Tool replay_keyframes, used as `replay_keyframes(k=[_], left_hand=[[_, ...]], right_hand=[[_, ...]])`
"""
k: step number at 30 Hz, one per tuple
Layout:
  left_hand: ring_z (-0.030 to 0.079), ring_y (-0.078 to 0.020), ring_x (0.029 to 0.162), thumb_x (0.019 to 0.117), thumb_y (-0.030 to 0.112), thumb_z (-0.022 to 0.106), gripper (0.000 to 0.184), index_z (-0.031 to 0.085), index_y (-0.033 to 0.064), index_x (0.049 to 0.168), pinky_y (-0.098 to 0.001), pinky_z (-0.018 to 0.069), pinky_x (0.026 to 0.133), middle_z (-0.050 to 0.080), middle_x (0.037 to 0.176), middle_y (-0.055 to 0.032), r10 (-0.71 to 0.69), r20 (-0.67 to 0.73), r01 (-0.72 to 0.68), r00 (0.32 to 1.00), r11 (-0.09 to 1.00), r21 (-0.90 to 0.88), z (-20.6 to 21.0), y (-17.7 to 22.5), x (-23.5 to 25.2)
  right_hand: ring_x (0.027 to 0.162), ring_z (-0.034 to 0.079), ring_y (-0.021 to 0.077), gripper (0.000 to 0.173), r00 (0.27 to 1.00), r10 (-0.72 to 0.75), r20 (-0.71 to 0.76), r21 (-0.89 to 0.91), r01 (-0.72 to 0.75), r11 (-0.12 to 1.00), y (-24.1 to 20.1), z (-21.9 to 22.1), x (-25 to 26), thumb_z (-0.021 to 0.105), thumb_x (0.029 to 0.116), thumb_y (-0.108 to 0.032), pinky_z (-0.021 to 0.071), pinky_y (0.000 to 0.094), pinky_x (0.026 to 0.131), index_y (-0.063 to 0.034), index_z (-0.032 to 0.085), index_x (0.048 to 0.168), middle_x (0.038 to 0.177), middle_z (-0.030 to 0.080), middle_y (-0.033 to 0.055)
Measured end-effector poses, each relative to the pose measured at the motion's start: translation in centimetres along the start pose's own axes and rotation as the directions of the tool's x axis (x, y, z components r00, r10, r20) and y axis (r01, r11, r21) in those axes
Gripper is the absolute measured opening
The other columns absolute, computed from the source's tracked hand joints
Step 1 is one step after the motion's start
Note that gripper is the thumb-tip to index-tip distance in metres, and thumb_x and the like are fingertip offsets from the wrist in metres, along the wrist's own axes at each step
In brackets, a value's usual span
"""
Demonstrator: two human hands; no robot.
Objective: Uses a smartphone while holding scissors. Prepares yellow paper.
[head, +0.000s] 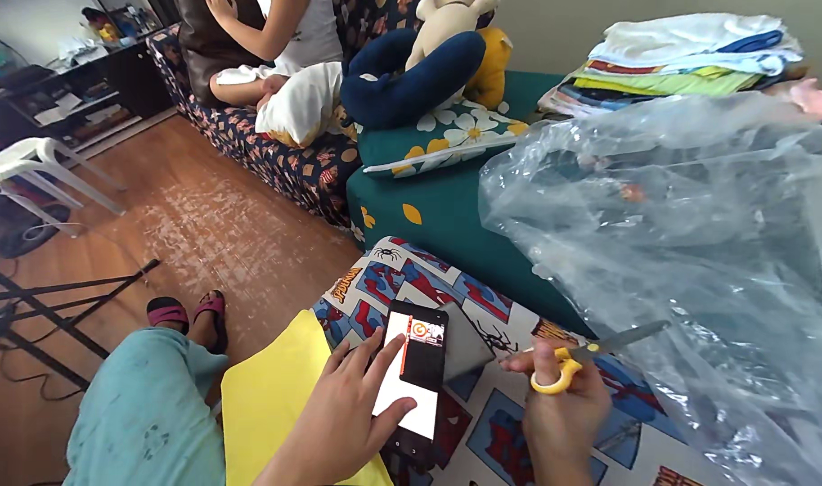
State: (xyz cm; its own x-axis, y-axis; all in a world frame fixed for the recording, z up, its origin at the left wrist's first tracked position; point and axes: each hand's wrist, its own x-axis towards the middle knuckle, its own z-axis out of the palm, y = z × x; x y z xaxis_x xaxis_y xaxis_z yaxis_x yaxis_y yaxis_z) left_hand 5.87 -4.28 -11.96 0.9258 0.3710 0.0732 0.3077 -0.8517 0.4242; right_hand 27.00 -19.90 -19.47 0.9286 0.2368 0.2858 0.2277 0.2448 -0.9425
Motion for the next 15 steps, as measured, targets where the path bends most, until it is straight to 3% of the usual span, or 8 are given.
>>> replay_keyframes(k=[6,9,11,12,15], left_hand=[[0.052,-0.0226,0.138,0.1041,0.062,0.038,0.067,0.038,0.0230,0.159,-0.0521,0.0397,0.116,0.051,0.153,-0.0093,-0.008,0.009,0.008,1.000,1.000,-0.008,0.0,0.0,0.0],[0.053,-0.0229,0.138,0.1041,0.063,0.036,0.067,0.039,0.0228,0.158,-0.0528,0.0405,0.115,0.051,0.153,-0.0095,-0.010,0.011,0.010,1.000,1.000,-0.007,0.0,0.0,0.0],[0.053,-0.0233,0.138,0.1041,0.062,0.037,0.067,0.039,0.0229,0.158,-0.0530,0.0407,0.115,0.050,0.153,-0.0097,-0.014,0.021,0.014,1.000,1.000,-0.004,0.0,0.0,0.0],[0.054,-0.0241,0.137,0.1041,0.062,0.037,0.067,0.040,0.0226,0.158,-0.0534,0.0414,0.114,0.051,0.153,-0.0101,-0.012,0.016,0.012,1.000,1.000,-0.003,0.0,0.0,0.0],[0.055,-0.0243,0.135,0.1038,0.062,0.039,0.067,0.039,0.0233,0.158,-0.0536,0.0421,0.113,0.052,0.152,-0.0104,-0.006,0.006,0.006,1.000,1.000,-0.006,0.1,0.0,0.0]], right_hand=[[0.064,0.070,0.0142,0.021,0.995,0.085,0.058,0.081,-0.089,0.993,0.6,-0.2,0.1,0.056,0.1036,-0.030,0.0621,0.0303,0.062,-0.0103,0.061,0.109,0.074,0.070,-0.0019],[0.073,0.072,0.0170,0.038,0.991,0.066,0.119,0.111,-0.079,0.991,1.2,-0.6,0.2,0.061,0.0997,-0.044,0.0624,0.0328,0.065,-0.0128,0.056,0.120,0.085,0.071,0.0000],[0.081,0.070,0.0164,0.045,0.989,0.038,0.141,0.109,-0.054,0.993,1.3,-0.8,0.3,0.064,0.0969,-0.052,0.0615,0.0338,0.073,-0.0165,0.056,0.124,0.091,0.069,-0.0019],[0.079,0.069,0.0148,0.038,0.993,0.019,0.118,0.090,-0.030,0.996,1.1,-0.8,0.3,0.064,0.0981,-0.048,0.0610,0.0330,0.073,-0.0170,0.058,0.121,0.088,0.068,-0.0038],[0.055,0.065,0.0078,0.003,0.999,-0.024,-0.048,0.020,0.025,0.999,-0.1,-0.2,0.1,0.065,0.0983,-0.021,0.0593,0.0261,0.054,-0.0184,0.064,0.097,0.066,0.065,-0.0093]])
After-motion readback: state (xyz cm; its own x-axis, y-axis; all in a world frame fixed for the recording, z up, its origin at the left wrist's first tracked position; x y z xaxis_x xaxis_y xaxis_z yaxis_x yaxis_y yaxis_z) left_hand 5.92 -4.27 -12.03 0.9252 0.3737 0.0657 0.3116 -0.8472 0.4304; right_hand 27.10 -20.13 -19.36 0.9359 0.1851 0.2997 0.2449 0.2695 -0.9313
